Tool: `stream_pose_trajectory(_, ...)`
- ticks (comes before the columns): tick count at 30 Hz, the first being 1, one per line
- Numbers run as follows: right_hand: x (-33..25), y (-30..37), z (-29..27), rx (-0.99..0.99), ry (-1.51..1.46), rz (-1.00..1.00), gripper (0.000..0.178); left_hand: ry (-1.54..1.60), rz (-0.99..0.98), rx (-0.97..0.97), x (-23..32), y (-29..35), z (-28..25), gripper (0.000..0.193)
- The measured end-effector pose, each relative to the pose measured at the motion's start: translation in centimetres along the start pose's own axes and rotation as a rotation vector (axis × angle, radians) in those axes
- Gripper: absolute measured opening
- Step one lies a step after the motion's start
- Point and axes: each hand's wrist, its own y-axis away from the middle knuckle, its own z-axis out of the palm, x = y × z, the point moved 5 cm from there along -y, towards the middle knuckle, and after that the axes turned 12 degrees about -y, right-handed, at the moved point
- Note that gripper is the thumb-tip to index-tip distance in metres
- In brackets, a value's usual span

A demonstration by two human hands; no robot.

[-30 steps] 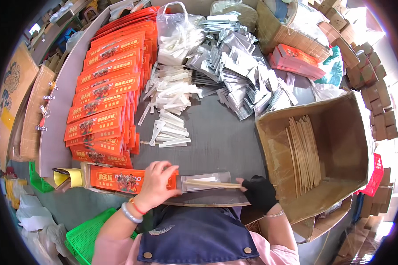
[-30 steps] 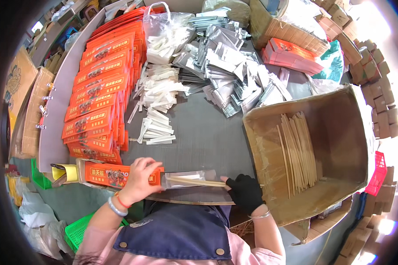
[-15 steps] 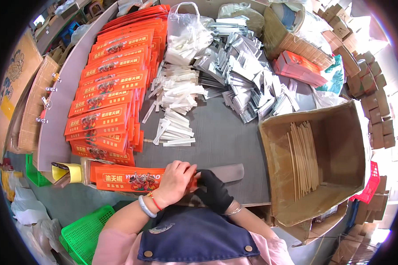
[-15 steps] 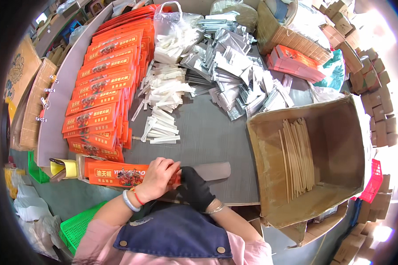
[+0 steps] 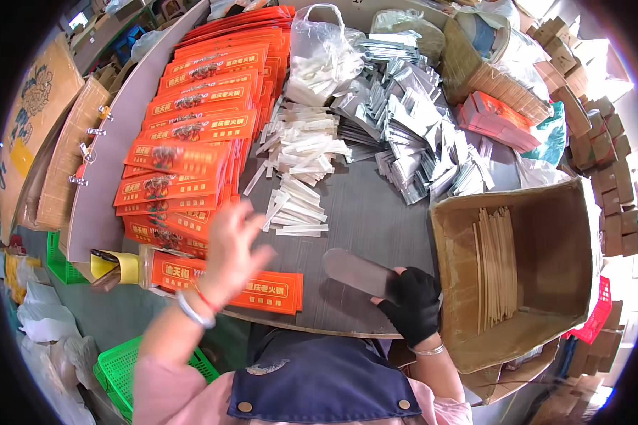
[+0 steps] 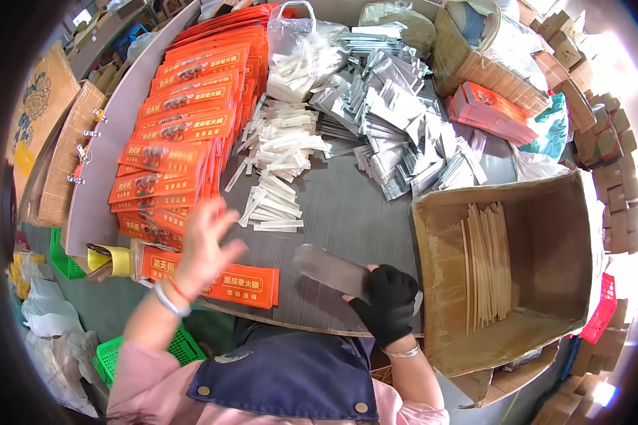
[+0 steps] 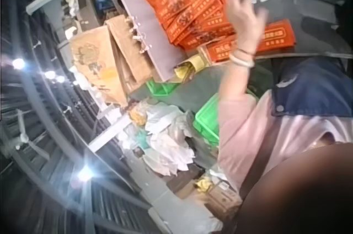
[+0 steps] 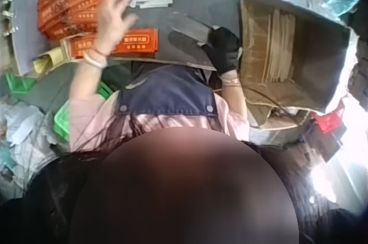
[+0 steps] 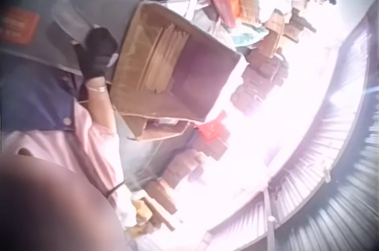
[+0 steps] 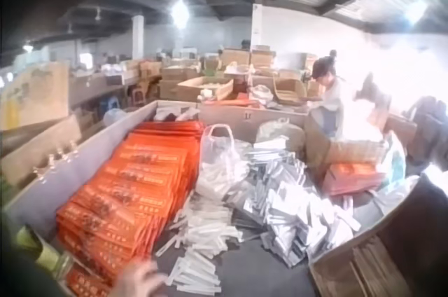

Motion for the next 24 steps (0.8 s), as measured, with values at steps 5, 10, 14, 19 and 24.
stream_pose_trajectory(5,-2.0,0.2,0.5,-0.085,0.064,-0.124,0.062,0.056,-0.300,-0.196,3.5,7.7,5.9,0.093)
stream_pose_trajectory(10,-2.2,0.3,1.6,-0.266,0.104,-0.153,0.063,0.212,-0.320,-0.213,2.7,7.5,6.5,0.094)
stream_pose_trajectory(14,-3.5,0.1,6.4,-0.355,-0.030,-0.167,0.066,0.177,-0.271,-0.264,3.8,6.5,6.2,0.095)
stream_pose_trajectory(19,-4.3,-3.5,8.2,-0.195,-0.182,-0.326,0.068,0.252,-0.215,-0.342,1.9,4.6,5.5,0.079)
stream_pose_trajectory(24,7.6,-14.9,-0.2,0.462,-0.482,0.248,0.052,0.176,-0.026,-0.141,1.5,-0.9,7.7,0.025)
